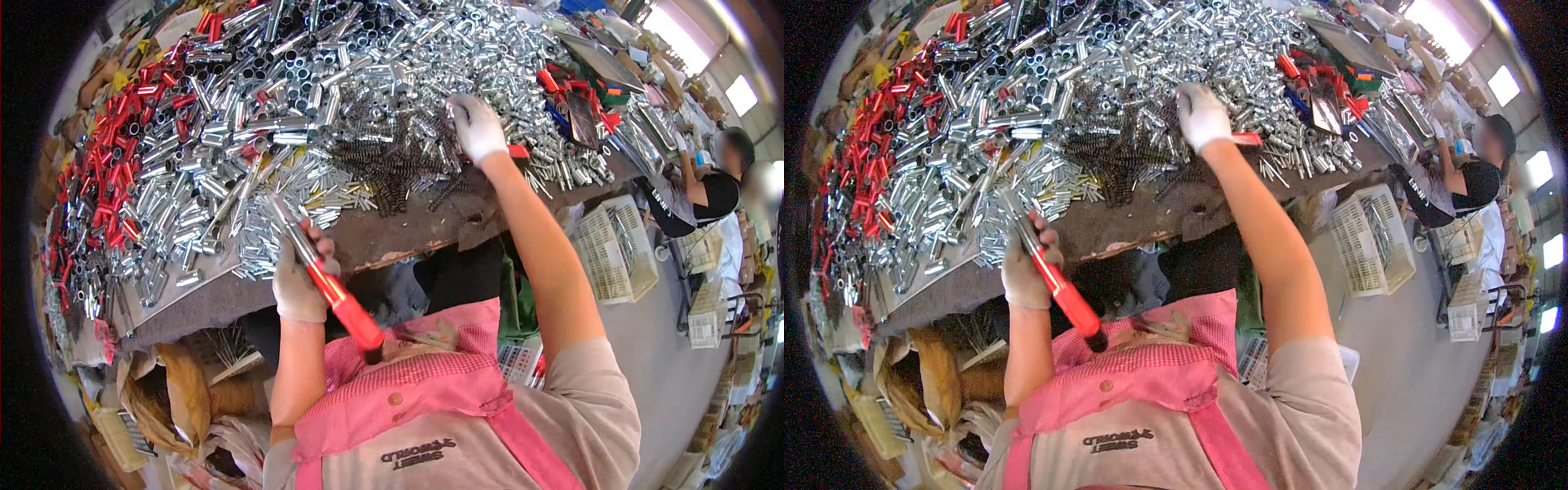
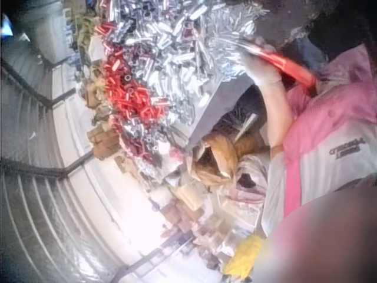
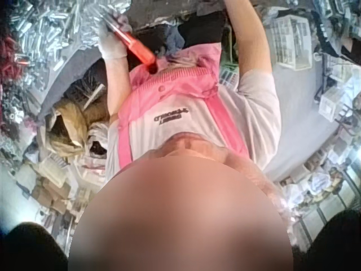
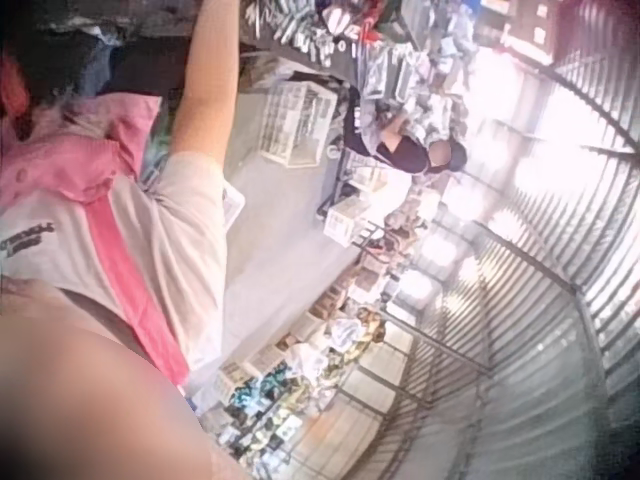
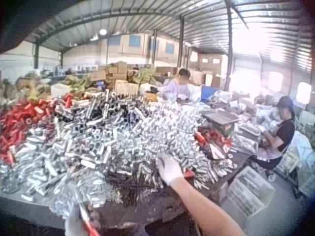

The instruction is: Assembling hardware components by inserting springs into metal tubes and fitting red sleeves on a workbench.

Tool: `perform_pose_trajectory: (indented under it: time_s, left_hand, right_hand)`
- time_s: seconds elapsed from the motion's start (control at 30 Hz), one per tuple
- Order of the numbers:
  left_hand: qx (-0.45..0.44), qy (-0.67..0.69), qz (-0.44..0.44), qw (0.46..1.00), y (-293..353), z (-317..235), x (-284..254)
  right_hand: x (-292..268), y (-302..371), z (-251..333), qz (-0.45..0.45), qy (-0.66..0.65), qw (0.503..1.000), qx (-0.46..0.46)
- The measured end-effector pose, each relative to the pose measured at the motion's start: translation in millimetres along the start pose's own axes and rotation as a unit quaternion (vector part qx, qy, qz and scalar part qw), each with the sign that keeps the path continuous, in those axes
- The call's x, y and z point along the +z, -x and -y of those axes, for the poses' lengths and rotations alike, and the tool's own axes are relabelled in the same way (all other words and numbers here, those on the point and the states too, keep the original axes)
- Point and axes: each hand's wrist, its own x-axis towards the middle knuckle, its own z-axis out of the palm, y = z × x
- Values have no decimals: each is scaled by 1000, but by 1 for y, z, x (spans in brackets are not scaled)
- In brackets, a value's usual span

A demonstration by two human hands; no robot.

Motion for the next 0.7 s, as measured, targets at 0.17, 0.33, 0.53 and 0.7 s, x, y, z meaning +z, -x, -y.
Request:
perform_pose_trajectory:
  time_s: [0.17, 0.33, 0.53, 0.7]
  left_hand:
    - [3, -182, 22, 983, 20, 22, 13]
    - [-9, -276, 88, 957, 29, 23, 0]
    - [-17, -436, 138, 889, 34, 19, 9]
    - [-39, -481, 183, 856, 31, 16, 17]
  right_hand:
    - [19, -56, -39, 162, 148, 974, 50]
    - [12, -45, -39, 147, 14, 989, 8]
    - [-36, 19, 64, 187, -415, 891, -2]
    - [-49, 66, 124, 405, -360, 830, -134]
